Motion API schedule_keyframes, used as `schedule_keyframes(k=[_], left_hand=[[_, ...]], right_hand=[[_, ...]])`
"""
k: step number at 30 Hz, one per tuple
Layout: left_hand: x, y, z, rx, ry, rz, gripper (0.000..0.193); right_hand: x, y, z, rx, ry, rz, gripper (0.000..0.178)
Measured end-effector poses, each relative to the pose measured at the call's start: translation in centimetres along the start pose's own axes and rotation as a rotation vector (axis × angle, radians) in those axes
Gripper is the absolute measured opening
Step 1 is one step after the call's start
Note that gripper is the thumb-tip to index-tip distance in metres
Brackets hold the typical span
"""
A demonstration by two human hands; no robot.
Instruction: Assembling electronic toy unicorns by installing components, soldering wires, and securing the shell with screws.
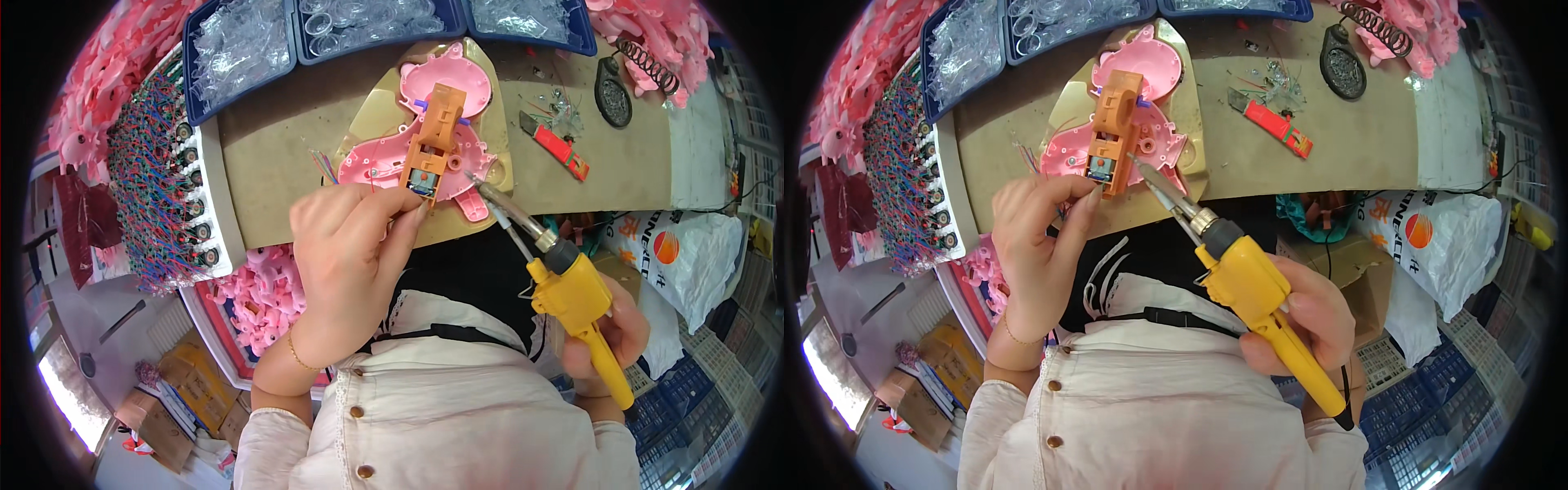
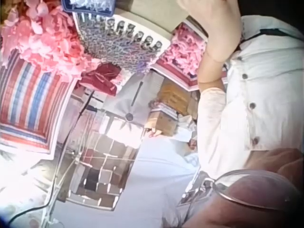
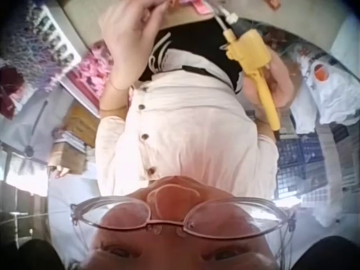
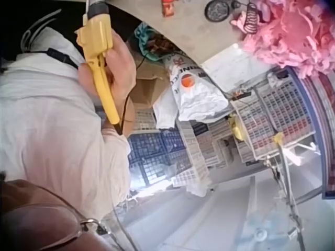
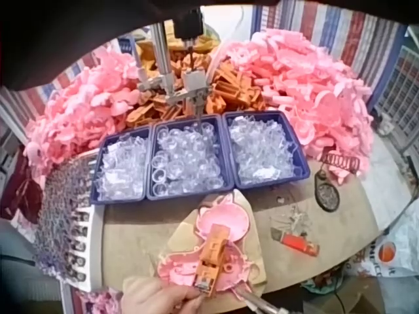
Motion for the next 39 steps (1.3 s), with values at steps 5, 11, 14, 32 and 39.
schedule_keyframes(k=[5,11,14,32,39], left_hand=[[0.1,-0.2,0.0,0.054,-0.024,0.020,0.014],[-0.1,-0.1,0.0,0.020,0.060,-0.047,0.007],[-0.1,-0.3,-0.3,0.004,0.002,0.004,0.013],[0.0,0.0,-0.3,-0.036,0.096,-0.088,0.007],[0.1,0.2,-0.2,-0.026,0.119,-0.098,0.007]], right_hand=[[0.9,0.0,-0.6,-0.139,0.068,-0.098,0.059],[1.8,-0.5,-0.7,-0.161,0.041,-0.126,0.057],[1.8,-0.5,-0.5,-0.126,0.038,-0.129,0.053],[1.5,-0.7,-0.8,-0.259,0.027,-0.143,0.049],[1.4,-0.5,-0.6,-0.278,0.079,-0.116,0.050]])
Point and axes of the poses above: each hand's wrist, its own x-axis towards the middle knuckle, its own y-axis out of the back of the hand, z = x × y, the point moved 3 cm from there along x, towards the middle knuckle
